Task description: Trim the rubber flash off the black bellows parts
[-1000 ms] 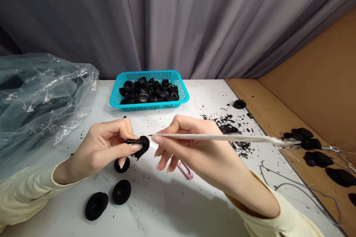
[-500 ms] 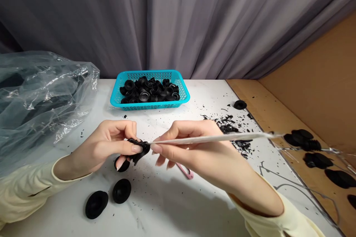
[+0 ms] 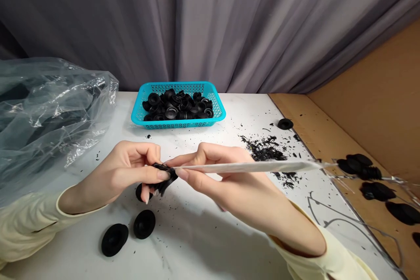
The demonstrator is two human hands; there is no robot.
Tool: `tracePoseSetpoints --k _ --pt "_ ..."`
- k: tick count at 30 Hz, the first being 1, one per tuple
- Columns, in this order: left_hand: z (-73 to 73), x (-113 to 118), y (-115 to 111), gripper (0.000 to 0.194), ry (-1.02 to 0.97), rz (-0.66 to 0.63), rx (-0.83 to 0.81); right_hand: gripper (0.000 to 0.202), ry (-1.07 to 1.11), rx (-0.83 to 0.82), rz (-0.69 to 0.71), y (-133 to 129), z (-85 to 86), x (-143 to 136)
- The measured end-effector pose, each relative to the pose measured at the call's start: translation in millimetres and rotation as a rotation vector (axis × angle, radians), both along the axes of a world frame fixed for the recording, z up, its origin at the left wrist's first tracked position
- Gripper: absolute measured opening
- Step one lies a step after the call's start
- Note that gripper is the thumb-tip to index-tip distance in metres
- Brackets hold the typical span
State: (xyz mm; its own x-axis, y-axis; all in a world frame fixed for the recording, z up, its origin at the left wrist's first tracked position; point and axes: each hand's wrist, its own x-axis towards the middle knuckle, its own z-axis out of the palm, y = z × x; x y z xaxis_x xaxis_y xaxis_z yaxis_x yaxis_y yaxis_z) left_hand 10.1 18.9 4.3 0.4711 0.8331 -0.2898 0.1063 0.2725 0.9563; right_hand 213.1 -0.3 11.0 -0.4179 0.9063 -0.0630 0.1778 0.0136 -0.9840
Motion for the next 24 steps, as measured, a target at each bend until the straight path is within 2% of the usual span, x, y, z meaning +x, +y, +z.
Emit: tracePoseSetpoints --k 4,10,16,24 --pt "0.0 0.6 0.0 0.025 0.011 0.009 -0.01 0.037 -0.013 -0.012 -0.009 -0.7 0.9 -0.1" --pt "-0.2 1.4 0.4 0.024 0.026 -0.001 -0.003 0.038 -0.019 -0.034 -0.12 -3.7 2.1 -1.5" --pt "0.0 1.6 -0.4 0.024 0.05 0.0 -0.007 0.042 -0.048 -0.051 -0.073 -3.5 0.6 0.2" --pt "-0.7 1.2 0.1 0.024 0.042 0.004 -0.009 0.042 -0.033 -0.03 -0.076 -1.9 -2.4 0.5"
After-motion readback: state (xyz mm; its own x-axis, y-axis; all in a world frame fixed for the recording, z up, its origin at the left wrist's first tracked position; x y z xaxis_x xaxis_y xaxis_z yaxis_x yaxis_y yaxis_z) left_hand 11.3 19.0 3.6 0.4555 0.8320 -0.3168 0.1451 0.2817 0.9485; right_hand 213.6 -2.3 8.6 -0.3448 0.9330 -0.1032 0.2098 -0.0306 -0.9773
